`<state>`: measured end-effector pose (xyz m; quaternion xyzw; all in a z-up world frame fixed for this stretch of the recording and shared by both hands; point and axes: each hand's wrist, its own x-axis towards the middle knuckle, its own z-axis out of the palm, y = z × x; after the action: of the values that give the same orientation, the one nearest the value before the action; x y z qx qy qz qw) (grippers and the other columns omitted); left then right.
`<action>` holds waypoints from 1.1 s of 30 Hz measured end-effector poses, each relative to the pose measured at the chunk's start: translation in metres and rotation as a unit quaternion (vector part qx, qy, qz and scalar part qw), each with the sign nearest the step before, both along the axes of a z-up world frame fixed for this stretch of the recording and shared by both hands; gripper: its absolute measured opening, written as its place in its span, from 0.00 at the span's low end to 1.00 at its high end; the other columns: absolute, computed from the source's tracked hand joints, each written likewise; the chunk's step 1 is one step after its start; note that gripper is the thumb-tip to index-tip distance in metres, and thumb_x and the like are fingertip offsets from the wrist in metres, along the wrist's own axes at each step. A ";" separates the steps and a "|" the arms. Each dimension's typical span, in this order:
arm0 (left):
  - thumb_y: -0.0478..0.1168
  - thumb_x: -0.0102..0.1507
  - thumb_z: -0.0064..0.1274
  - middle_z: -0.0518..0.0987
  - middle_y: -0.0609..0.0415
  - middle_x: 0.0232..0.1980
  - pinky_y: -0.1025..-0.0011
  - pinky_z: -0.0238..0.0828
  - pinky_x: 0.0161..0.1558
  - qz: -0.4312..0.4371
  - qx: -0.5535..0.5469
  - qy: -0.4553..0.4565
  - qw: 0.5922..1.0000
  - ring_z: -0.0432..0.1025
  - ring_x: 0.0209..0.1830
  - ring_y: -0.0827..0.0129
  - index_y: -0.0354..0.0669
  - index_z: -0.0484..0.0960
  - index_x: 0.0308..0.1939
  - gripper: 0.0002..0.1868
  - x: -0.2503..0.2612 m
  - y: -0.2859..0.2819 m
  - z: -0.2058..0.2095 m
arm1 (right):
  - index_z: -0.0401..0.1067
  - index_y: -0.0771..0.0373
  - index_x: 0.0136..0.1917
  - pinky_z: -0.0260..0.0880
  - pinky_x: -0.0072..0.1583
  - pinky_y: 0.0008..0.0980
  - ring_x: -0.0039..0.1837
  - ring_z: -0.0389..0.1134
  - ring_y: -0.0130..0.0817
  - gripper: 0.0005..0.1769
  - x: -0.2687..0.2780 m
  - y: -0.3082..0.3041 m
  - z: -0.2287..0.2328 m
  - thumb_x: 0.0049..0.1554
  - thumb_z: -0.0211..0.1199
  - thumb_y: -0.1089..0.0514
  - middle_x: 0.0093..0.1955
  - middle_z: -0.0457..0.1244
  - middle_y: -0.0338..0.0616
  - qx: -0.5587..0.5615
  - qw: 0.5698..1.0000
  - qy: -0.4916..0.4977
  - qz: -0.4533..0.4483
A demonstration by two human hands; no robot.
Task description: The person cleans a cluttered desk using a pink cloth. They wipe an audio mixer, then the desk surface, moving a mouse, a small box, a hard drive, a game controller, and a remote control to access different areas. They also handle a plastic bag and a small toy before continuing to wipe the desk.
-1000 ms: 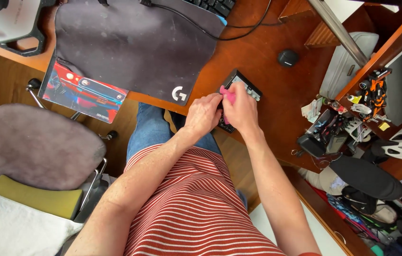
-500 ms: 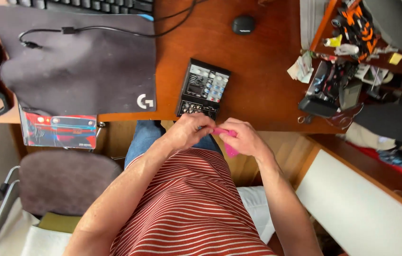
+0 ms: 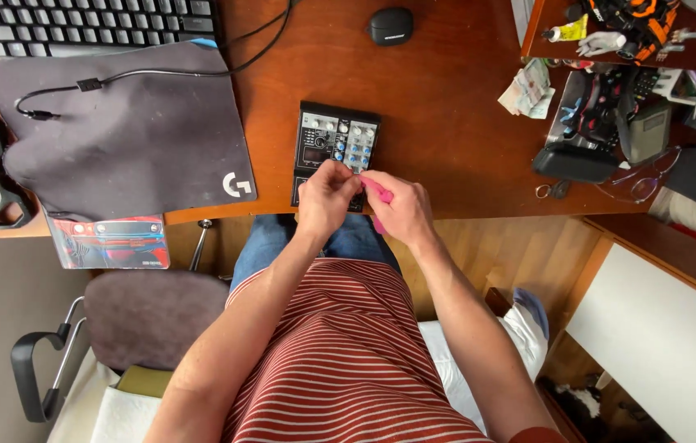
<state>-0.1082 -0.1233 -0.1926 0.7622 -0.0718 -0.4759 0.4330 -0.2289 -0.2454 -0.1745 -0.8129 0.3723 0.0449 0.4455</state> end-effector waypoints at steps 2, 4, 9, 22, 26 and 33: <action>0.44 0.60 0.63 0.85 0.66 0.29 0.73 0.77 0.43 0.020 0.001 -0.053 0.998 0.82 0.35 0.73 0.56 0.81 0.37 0.06 -0.010 0.001 -0.009 | 0.80 0.42 0.55 0.75 0.46 0.37 0.42 0.74 0.38 0.11 0.013 0.007 0.001 0.59 0.65 0.55 0.38 0.71 0.37 -0.095 0.995 -0.013 -0.018; 0.44 0.60 0.63 0.85 0.62 0.30 0.68 0.78 0.41 0.040 0.003 -0.104 0.994 0.82 0.36 0.68 0.55 0.81 0.37 0.06 -0.020 0.009 -0.020 | 0.80 0.41 0.53 0.75 0.46 0.41 0.42 0.74 0.40 0.10 0.024 0.012 -0.002 0.59 0.64 0.55 0.35 0.70 0.39 -0.188 0.981 -0.028 -0.035; 0.44 0.62 0.58 0.82 0.53 0.31 0.58 0.78 0.38 -0.063 -0.003 -0.166 0.984 0.80 0.34 0.56 0.52 0.81 0.40 0.05 -0.030 0.031 -0.033 | 0.72 0.51 0.42 0.69 0.47 0.47 0.41 0.71 0.48 0.11 0.054 0.014 0.002 0.56 0.65 0.44 0.31 0.65 0.45 -0.018 0.971 0.144 -0.192; 0.46 0.63 0.58 0.84 0.67 0.25 0.67 0.79 0.47 -0.085 -0.012 0.040 0.996 0.82 0.39 0.71 0.65 0.88 0.41 0.05 0.020 0.025 -0.032 | 0.67 0.49 0.70 0.71 0.59 0.42 0.54 0.72 0.39 0.34 0.016 0.016 0.046 0.53 0.72 0.48 0.49 0.71 0.50 0.239 0.956 0.160 -0.064; 0.50 0.61 0.55 0.83 0.69 0.24 0.69 0.78 0.47 -0.104 0.065 0.103 0.987 0.82 0.37 0.72 0.67 0.88 0.37 0.06 0.021 0.020 -0.026 | 0.75 0.43 0.66 0.73 0.52 0.46 0.53 0.72 0.45 0.23 0.009 0.023 0.046 0.56 0.70 0.51 0.50 0.68 0.42 -0.064 0.987 0.069 0.127; 0.51 0.69 0.45 0.82 0.46 0.33 0.45 0.78 0.42 -0.225 0.012 -0.175 0.958 0.80 0.35 0.41 0.47 0.83 0.41 0.16 0.025 0.003 -0.031 | 0.79 0.50 0.53 0.73 0.49 0.41 0.48 0.74 0.40 0.13 0.011 -0.005 -0.001 0.53 0.75 0.53 0.43 0.72 0.40 0.014 0.998 0.058 -0.030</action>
<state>-0.0828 -0.1201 -0.2237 0.8030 -0.3103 -0.4210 0.2859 -0.2178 -0.2500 -0.1756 -0.7910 0.4214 0.0839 0.4356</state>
